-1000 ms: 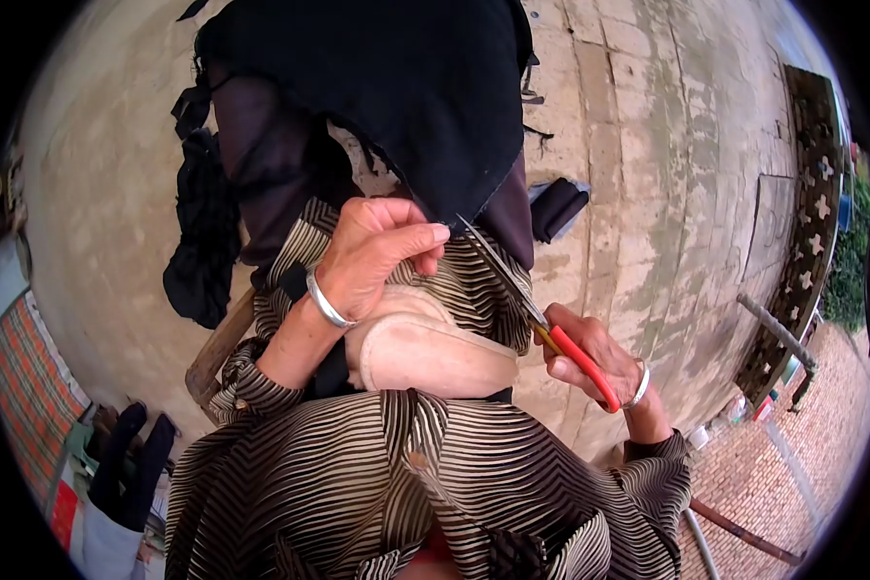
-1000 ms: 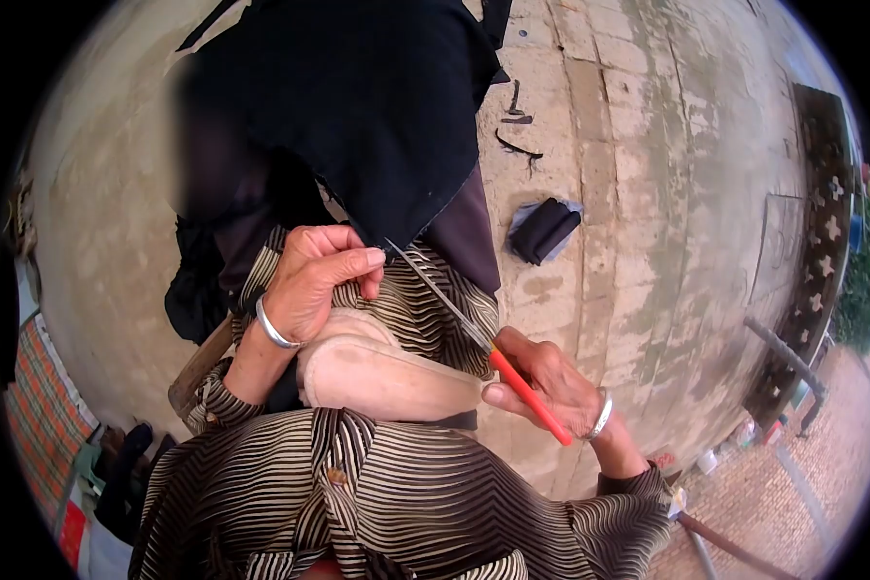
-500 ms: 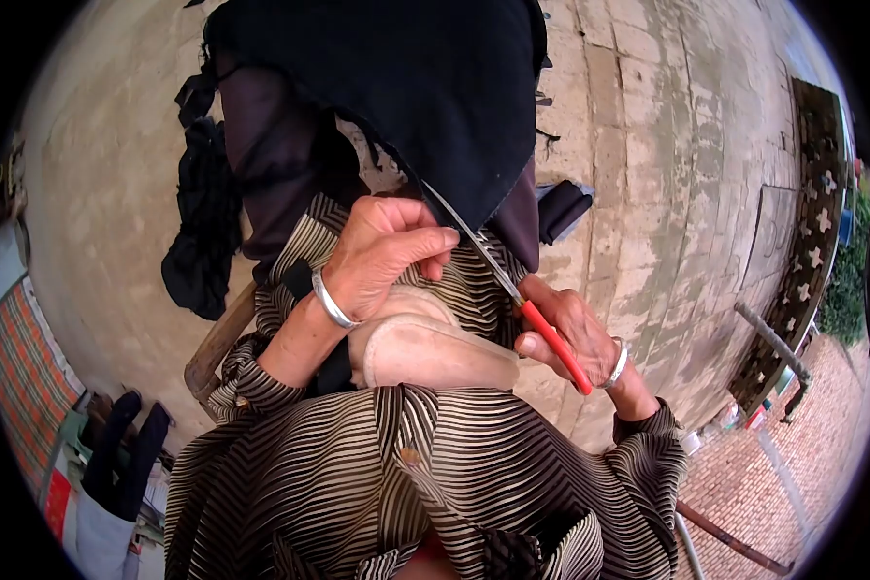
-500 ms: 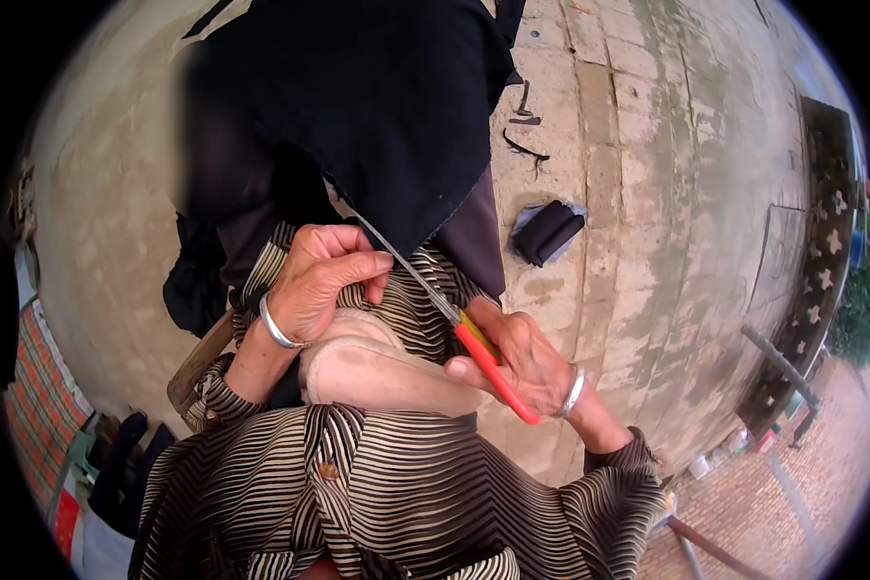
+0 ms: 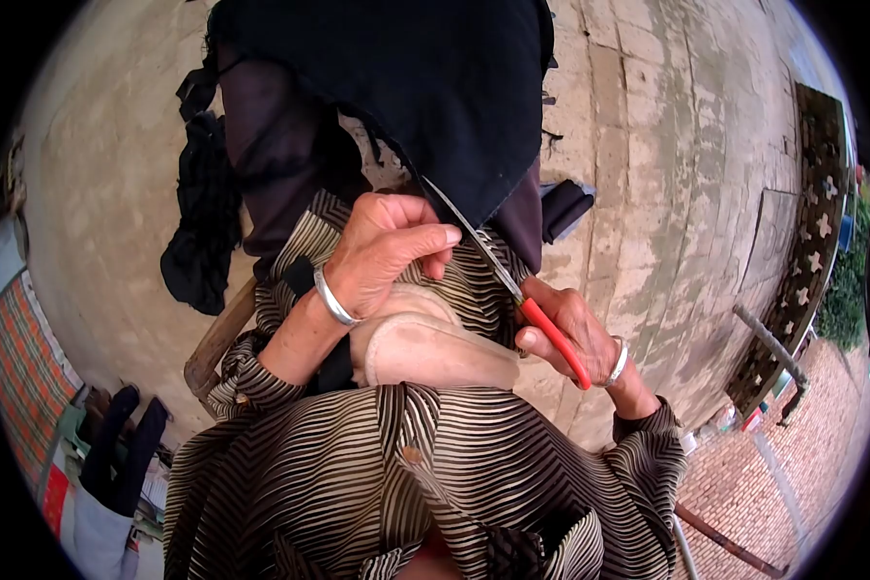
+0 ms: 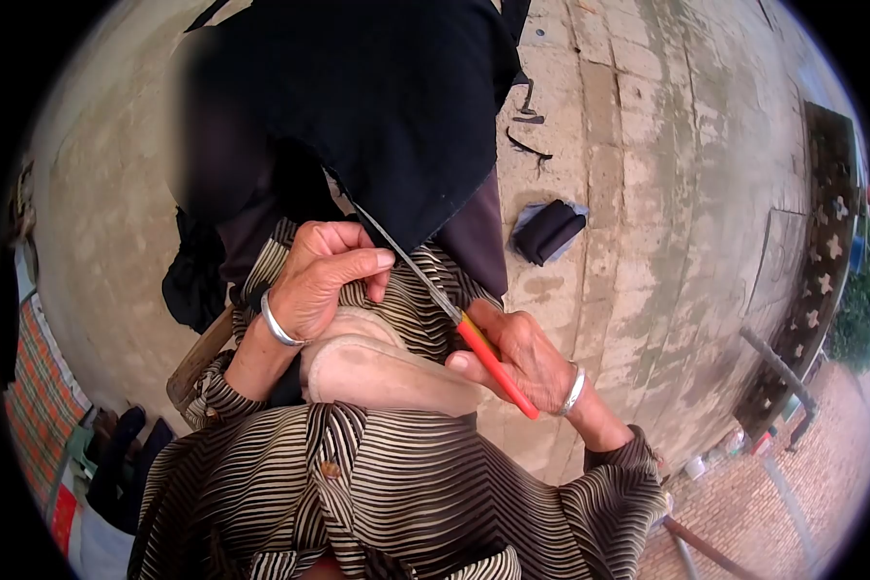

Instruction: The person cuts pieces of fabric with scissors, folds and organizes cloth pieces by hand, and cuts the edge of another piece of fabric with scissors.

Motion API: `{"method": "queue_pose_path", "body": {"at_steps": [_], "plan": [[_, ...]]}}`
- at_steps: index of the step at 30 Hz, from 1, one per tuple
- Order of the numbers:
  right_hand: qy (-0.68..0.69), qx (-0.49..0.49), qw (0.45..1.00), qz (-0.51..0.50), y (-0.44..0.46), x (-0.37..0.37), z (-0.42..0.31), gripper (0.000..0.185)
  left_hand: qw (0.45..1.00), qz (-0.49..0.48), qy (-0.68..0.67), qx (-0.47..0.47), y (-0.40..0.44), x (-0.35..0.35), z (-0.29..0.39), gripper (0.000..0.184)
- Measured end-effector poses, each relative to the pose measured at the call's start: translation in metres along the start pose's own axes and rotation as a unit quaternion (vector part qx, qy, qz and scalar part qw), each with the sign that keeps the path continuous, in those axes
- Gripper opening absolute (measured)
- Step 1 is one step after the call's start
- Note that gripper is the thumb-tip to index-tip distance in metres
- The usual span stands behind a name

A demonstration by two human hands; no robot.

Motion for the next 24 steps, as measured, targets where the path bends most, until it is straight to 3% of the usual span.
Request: {"method": "queue_pose_path", "body": {"at_steps": [4, 11, 19, 24], "plan": [[-0.006, -0.030, 0.997, -0.064, -0.003, 0.007, 0.005, 0.058, 1.000, 0.008, -0.004, -0.001, 0.000, 0.001, 0.000, 0.012], [0.038, -0.017, 0.998, -0.057, 0.005, 0.006, 0.000, 0.060, 0.998, 0.010, 0.057, 0.000, -0.003, 0.006, 0.004, 0.011], [-0.045, -0.045, 0.998, -0.026, 0.013, 0.004, -0.006, 0.059, 0.998, 0.010, 0.056, 0.009, -0.004, 0.006, 0.006, 0.012], [-0.015, -0.030, 0.999, -0.030, 0.013, 0.003, -0.005, 0.059, 0.998, 0.002, 0.060, 0.012, -0.004, 0.007, 0.007, 0.012]]}}
Point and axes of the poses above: each hand's wrist, its own y-axis towards the middle knuckle, its own x-axis out of the palm, z = x × y, the point moved 9 cm from there along y, towards the middle knuckle, and after that the axes turned 7 degrees about -x, right-handed, at the moved point
